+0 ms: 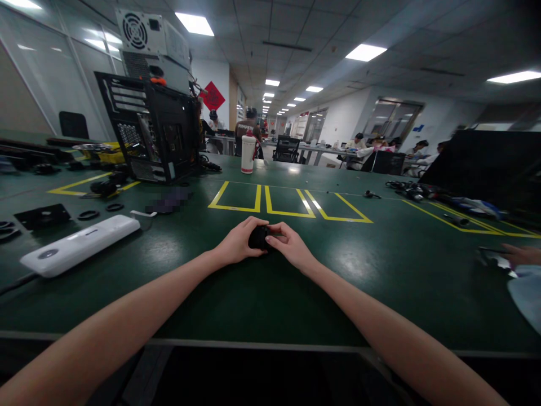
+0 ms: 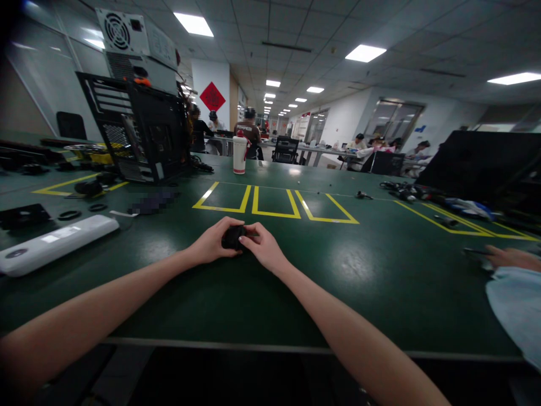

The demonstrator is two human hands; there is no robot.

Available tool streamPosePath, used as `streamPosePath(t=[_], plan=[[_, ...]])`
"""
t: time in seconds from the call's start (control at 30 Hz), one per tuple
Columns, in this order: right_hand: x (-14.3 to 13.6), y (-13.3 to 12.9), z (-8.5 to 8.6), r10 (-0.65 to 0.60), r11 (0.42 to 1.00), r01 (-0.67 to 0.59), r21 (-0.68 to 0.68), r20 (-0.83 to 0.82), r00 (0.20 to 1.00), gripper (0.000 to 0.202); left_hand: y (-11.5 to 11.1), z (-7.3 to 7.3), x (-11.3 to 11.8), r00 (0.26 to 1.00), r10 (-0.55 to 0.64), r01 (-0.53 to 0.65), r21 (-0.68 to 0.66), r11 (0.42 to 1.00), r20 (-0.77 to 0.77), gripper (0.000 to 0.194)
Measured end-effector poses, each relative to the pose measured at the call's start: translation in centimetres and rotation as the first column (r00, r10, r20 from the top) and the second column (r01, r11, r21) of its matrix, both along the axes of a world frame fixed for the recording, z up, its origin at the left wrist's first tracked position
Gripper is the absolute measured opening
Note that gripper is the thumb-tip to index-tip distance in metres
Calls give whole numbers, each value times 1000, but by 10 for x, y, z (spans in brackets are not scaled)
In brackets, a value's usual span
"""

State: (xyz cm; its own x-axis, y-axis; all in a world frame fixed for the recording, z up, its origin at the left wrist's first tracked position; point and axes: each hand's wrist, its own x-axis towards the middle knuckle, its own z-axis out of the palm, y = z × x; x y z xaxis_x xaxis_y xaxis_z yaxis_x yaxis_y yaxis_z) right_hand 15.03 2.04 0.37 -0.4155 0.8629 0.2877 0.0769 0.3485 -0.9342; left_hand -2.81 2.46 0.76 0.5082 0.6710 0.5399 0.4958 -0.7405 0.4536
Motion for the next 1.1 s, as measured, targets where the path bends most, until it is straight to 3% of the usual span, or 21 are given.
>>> streamPosePath(t=[0.13,0.3,0.43,0.7,0.83,0.97,1.1], plan=[[0,-3,0,43,999,-43,-8,-42,998,29,1,-1,0,1000,4,-4,10,1000,-2,57],[-2,2,-1,-26,999,27,31,-36,999,15,1,-1,1,1000,-2,2,14,1000,3,58],[-1,6,-2,-77,997,77,2,7,997,25,0,0,1,1000,-2,2,-3,1000,8,57],[1,-2,-2,41,999,-41,-2,-34,999,29,0,0,0,1000,-9,8,8,1000,10,56],[-1,2,-2,-16,999,17,35,-30,999,16,1,0,0,1000,3,-3,11,1000,-15,58],[-1,7,-2,-81,997,81,6,4,997,23,0,1,0,1000,3,-3,13,1000,-20,56],[1,3,-1,-35,999,36,-26,33,999,25,0,1,0,1000,1,-1,10,1000,-21,56]])
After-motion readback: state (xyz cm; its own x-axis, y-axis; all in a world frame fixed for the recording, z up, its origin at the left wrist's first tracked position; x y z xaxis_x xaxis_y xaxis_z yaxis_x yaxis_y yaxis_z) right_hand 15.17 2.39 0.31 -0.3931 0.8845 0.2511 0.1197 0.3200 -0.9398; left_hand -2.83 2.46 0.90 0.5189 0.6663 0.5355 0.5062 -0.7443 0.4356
